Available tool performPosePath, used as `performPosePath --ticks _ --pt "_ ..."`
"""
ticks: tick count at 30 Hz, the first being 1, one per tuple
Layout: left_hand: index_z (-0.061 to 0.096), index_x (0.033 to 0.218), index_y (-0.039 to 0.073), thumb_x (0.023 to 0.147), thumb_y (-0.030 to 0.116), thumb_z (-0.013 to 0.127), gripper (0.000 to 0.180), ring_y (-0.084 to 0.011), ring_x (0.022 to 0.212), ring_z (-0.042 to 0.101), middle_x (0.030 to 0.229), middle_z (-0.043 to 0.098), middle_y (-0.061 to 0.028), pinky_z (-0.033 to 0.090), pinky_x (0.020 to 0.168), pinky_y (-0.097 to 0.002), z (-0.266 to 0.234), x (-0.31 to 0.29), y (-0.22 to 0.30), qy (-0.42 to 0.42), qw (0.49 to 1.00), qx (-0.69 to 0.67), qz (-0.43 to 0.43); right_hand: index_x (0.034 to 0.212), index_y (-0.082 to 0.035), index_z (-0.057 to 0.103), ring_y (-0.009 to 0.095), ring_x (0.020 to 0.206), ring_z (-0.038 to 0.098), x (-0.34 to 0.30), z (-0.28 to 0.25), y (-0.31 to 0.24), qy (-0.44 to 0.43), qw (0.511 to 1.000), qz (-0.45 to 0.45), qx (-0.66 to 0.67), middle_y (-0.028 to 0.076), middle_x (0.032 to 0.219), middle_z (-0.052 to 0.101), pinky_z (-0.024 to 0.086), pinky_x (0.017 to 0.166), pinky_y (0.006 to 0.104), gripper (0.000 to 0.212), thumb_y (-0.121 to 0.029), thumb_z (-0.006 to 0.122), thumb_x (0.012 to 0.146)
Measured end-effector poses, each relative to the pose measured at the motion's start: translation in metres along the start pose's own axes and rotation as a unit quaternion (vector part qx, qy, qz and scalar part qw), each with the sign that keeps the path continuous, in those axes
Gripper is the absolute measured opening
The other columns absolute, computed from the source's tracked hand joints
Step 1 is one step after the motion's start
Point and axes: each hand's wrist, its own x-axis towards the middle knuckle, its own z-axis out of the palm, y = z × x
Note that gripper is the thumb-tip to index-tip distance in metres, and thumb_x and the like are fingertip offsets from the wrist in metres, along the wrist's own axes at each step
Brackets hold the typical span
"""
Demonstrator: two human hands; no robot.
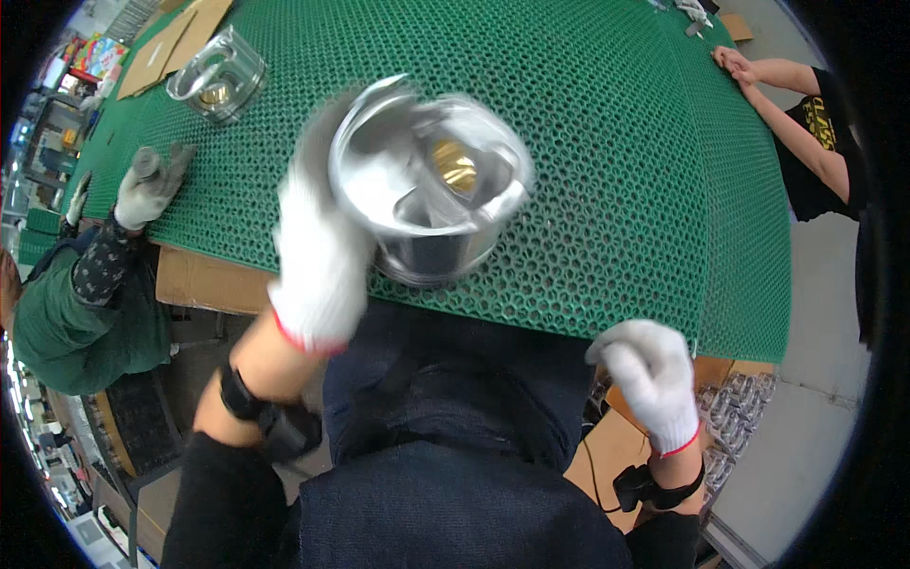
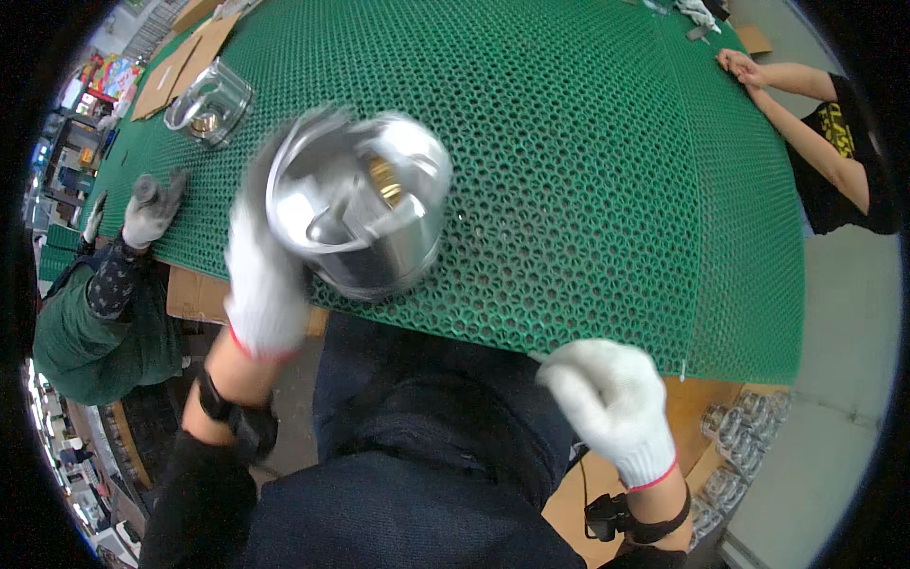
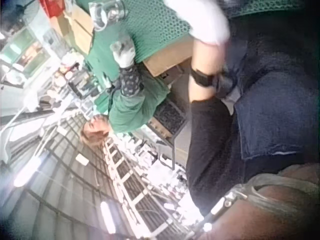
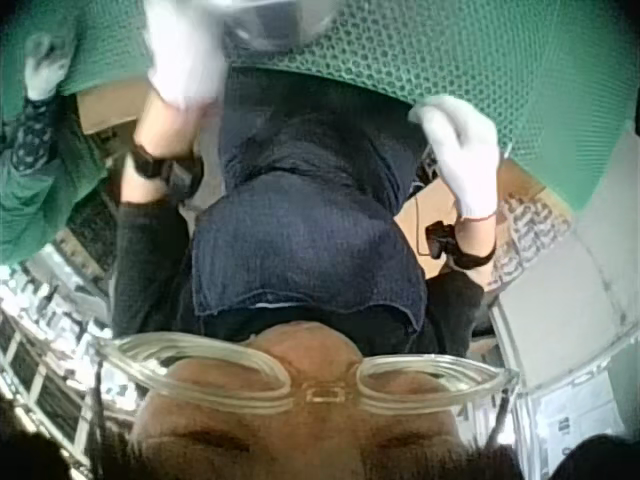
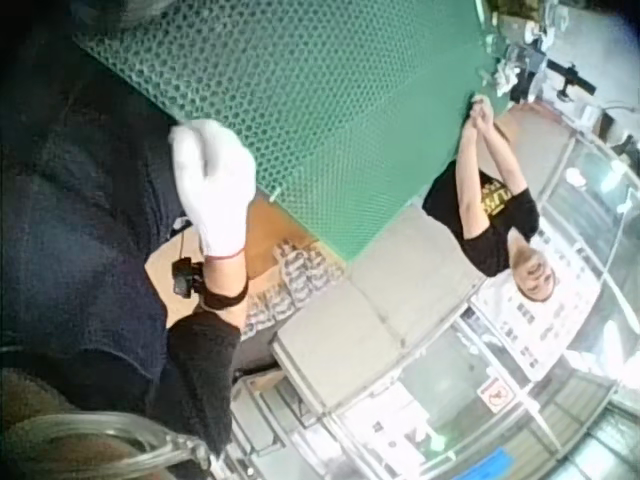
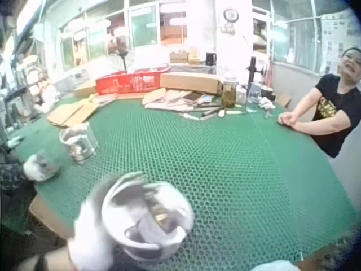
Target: Assembling and inspecting metal engine pistons at a workshop workbench.
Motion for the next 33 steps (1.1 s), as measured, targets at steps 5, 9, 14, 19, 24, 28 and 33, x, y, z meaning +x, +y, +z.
performPosePath --ticks 5,9,14,19,24,28,33 --pt "0.003 0.152 -0.002 0.058 0.017 0.09 0.13 -0.0355 0.141 0.032 0.154 0.022 -0.0269 0.033 0.114 -0.0448 -0.02 -0.039 -0.025 -0.099 0.959 0.21 0.162 0.087 -0.006 0.072 0.028 0.078 0.068 0.019 0.007 -0.015 -0.146 0.98 -0.077 0.108 0.01 0.085 0.071 0.054 0.072 0.0351 0.021 -0.023 0.059 0.087" --pt "0.032 0.146 -0.003 0.067 0.014 0.085 0.096 -0.0274 0.122 0.055 0.136 0.052 -0.0224 0.041 0.107 -0.0396 -0.031 -0.035 -0.018 -0.117 0.966 0.225 0.045 0.087 0.001 0.07 0.022 0.071 0.067 0.003 0.006 -0.011 -0.174 0.949 0.036 0.259 0.011 0.08 0.07 0.053 0.068 0.032 0.035 -0.031 0.057 0.087" --pt "0.046 0.136 -0.002 0.079 0.017 0.079 0.069 -0.0227 0.115 0.059 0.128 0.059 -0.016 0.048 0.098 -0.0366 -0.01 0.014 -0.017 -0.187 0.895 0.352 0.2 0.084 0.004 0.07 0.012 0.057 0.056 -0.015 0.008 -0.001 -0.104 0.942 0.104 0.303 0.01 0.075 0.066 0.046 0.055 0.0254 0.047 -0.041 0.056 0.085" --pt "0.06 0.116 0.005 0.068 0.021 0.077 0.053 -0.0329 0.108 0.063 0.116 0.064 -0.0131 0.05 0.096 -0.0403 0.056 0.022 0.044 -0.282 0.784 0.435 0.343 0.089 0.006 0.066 0.01 0.057 0.052 -0.002 -0.001 0.009 0.001 0.928 0.09 0.363 0.008 0.078 0.067 0.043 0.054 0.0245 0.044 -0.037 0.054 0.089" --pt "0.061 0.107 0.006 0.065 0.016 0.074 0.044 -0.0322 0.106 0.063 0.11 0.065 -0.0108 0.049 0.096 -0.0437 0.097 -0.009 0.046 -0.266 0.707 0.528 0.389 0.084 0.001 0.067 0.011 0.06 0.052 0.017 -0.014 -0.013 0.058 0.96 0.076 0.262 0.007 0.073 0.061 0.044 0.058 0.026 0.028 -0.022 0.052 0.09" --pt "0.062 0.107 0.006 0.067 0.014 0.073 0.043 -0.0325 0.106 0.063 0.109 0.066 -0.0116 0.049 0.096 -0.0434 0.107 -0.007 0.043 -0.263 0.701 0.552 0.366 0.085 0.001 0.067 0.014 0.061 0.057 0.029 -0.003 -0.004 0.078 0.97 0.035 0.226 0.009 0.072 0.062 0.046 0.059 0.0285 0.029 -0.023 0.052 0.091" --pt "0.063 0.106 0.005 0.069 0.017 0.075 0.041 -0.0322 0.102 0.065 0.106 0.067 -0.0131 0.052 0.089 -0.0413 0.118 0.007 0.056 -0.325 0.663 0.614 0.28 0.081 -0.002 0.066 0.028 0.06 0.064 0.028 0.003 -0.002 0.159 0.976 -0.139 0.05 0.013 0.066 0.061 0.05 0.056 0.0367 0.02 -0.021 0.06 0.087"
